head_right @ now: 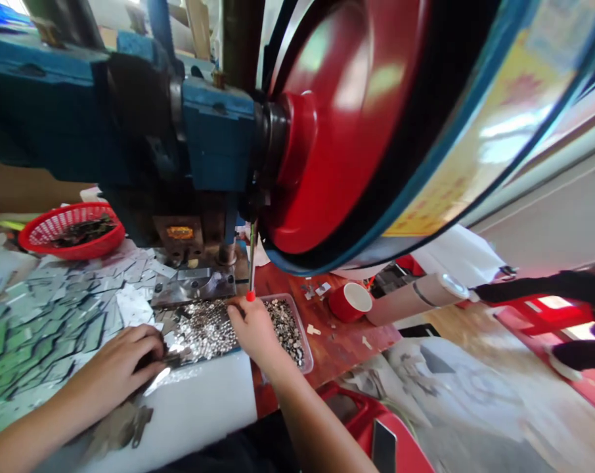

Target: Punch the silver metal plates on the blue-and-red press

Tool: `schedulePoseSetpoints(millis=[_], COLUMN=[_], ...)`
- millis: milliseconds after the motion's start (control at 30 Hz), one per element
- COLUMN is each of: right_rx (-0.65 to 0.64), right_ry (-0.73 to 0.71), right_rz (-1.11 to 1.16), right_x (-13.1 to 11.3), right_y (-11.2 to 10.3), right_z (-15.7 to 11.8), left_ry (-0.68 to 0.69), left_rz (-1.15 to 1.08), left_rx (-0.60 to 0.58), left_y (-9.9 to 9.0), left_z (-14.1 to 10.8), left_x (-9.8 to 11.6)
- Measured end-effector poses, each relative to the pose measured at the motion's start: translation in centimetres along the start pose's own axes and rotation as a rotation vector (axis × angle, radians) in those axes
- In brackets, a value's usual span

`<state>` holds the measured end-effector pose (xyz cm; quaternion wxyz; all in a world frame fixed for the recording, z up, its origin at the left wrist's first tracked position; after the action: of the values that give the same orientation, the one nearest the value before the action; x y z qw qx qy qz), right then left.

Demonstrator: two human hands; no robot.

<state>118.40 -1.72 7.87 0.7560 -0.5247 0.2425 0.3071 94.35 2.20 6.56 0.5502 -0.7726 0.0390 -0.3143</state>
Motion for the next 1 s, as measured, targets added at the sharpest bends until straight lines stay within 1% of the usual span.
schedulePoseSetpoints(millis=[67,167,233,300,400,500,700,833,1000], right_rx=[-0.014,-0.044,-0.066,-0.087,-0.134,-0.166,-0.146,-0.152,-0.15], right_ry=[-0.019,-0.071,-0.13,-0.197,-0.285,-0.329,-0.32,-0.316,-0.322], right_rz=[-0.091,-0.23,-0.313,-0.395,-0.5,-0.544,-0.514,-0.509,-0.508], right_x=[0.2,0.2,-0.1,-0.4,-0.7,-0.6,-0.2,0.0,0.2], right_y=[0.0,0.2,0.7,1.2,2.0,2.3,2.2,2.4,2.4], right_z=[0.3,1.1,1.9,2.7,3.5,3.6,3.5,3.6,3.5], left_ry=[-0.039,-0.141,-0.197,-0.222,-0.217,-0.191,-0.164,-0.108,-0.125], left_rz=[-0.031,-0.077,-0.081,-0.063,-0.039,-0.072,-0.211,-0.244,-0.303], left_rx=[-0.022,-0.059,-0.066,-0.054,-0.03,0.015,0.176,0.213,0.257], left_y=[0.0,-0.1,-0.2,-0.5,-0.8,-1.2,-1.1,-1.1,-1.8], left_z=[0.3,0.4,0.4,0.3,0.1,-0.2,-0.1,0.3,0.7], left_x=[-0.4,-1.1,-1.2,-1.0,-0.6,-0.5,-1.5,-1.3,-0.9])
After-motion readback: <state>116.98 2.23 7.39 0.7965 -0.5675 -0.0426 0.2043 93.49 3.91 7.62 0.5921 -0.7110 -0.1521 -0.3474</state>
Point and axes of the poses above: each hand's wrist, its own z-axis towards the middle knuckle, its own y-axis out of the palm, x = y × z, the point moved 4 cm from there along z, towards the middle knuckle, and after that the axes turned 13 degrees about -y, right-handed, at the moved point
